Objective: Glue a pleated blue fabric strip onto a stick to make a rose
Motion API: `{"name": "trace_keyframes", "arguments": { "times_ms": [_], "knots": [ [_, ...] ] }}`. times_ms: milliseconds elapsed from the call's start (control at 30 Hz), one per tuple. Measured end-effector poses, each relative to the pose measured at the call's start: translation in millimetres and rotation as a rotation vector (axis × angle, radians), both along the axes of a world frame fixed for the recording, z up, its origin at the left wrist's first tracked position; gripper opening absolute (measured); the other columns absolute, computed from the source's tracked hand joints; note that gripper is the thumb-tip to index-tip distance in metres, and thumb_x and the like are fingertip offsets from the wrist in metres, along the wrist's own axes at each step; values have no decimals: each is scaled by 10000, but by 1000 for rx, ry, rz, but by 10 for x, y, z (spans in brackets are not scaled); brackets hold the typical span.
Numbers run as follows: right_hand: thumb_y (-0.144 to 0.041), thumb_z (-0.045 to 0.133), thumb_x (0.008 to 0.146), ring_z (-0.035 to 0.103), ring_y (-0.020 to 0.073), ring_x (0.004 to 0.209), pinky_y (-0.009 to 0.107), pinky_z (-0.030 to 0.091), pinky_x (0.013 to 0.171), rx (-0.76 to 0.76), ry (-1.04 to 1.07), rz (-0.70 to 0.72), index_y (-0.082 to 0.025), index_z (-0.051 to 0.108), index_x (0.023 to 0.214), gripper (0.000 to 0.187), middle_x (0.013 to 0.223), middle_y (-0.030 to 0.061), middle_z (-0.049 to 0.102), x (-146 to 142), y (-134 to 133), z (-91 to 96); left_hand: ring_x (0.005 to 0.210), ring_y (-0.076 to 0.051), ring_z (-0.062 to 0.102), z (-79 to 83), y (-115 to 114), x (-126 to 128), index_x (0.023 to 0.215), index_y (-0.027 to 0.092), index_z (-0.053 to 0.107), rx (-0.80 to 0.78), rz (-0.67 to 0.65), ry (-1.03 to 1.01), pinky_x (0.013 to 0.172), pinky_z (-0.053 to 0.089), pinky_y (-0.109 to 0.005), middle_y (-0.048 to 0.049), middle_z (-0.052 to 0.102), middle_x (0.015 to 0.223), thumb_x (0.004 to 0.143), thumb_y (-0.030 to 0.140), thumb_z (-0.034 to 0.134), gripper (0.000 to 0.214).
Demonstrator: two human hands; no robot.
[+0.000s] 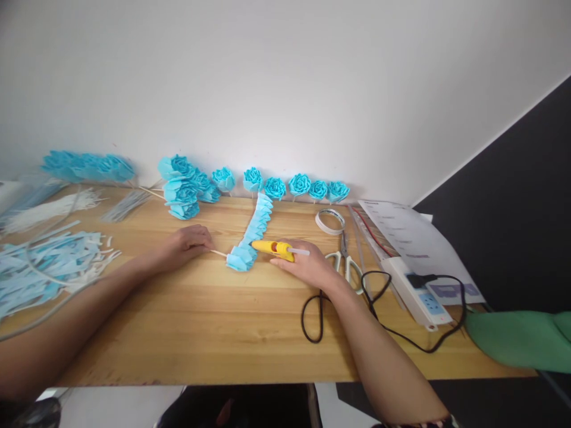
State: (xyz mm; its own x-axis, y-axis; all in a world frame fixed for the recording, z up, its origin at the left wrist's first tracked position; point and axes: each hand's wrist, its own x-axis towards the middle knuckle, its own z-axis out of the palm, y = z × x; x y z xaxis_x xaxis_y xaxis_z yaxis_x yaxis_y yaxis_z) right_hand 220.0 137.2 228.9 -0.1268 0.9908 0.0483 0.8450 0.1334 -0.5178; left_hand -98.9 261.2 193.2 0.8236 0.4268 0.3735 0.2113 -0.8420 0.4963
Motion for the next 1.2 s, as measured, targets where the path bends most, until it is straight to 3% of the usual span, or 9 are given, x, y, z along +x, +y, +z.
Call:
{"name": "trace_keyframes", "arguments": {
  "times_ms": [167, 333, 667, 1200],
  "knots": [
    [-498, 606, 851, 667, 230, 760, 312, 466, 689, 9, -54, -33, -238, 719, 976, 310, 868, 44, 739, 33, 8, -6, 811, -166, 586, -7, -1, -5, 862, 157, 674, -1, -1, 7, 727, 436, -273, -56, 639, 836, 969, 179, 488, 215],
    [-496, 617, 845, 681, 229, 802, 304, 474, 712, 21, -21, 23, -243, 714, 959, 294, 909, 30, 744, 30, 8, -20, 808, -166, 582, -2, -2, -7, 865, 153, 670, 0, 0, 14, 725, 434, -275, -61, 640, 835, 973, 187, 482, 219],
    [-525, 598, 850, 683, 238, 777, 310, 479, 685, -4, -106, -43, -242, 729, 905, 317, 866, 38, 754, 96, 10, 22, 808, -167, 585, -23, 11, -6, 864, 150, 668, 11, -8, 4, 729, 441, -281, -63, 646, 834, 979, 207, 478, 230],
    [-519, 639, 807, 704, 253, 843, 325, 520, 719, -85, 162, -142, -191, 742, 947, 371, 917, 44, 768, 187, 16, 12, 812, -169, 596, -29, 9, -11, 866, 158, 668, 11, -13, -2, 739, 447, -285, -63, 654, 837, 972, 198, 486, 214]
  ]
}}
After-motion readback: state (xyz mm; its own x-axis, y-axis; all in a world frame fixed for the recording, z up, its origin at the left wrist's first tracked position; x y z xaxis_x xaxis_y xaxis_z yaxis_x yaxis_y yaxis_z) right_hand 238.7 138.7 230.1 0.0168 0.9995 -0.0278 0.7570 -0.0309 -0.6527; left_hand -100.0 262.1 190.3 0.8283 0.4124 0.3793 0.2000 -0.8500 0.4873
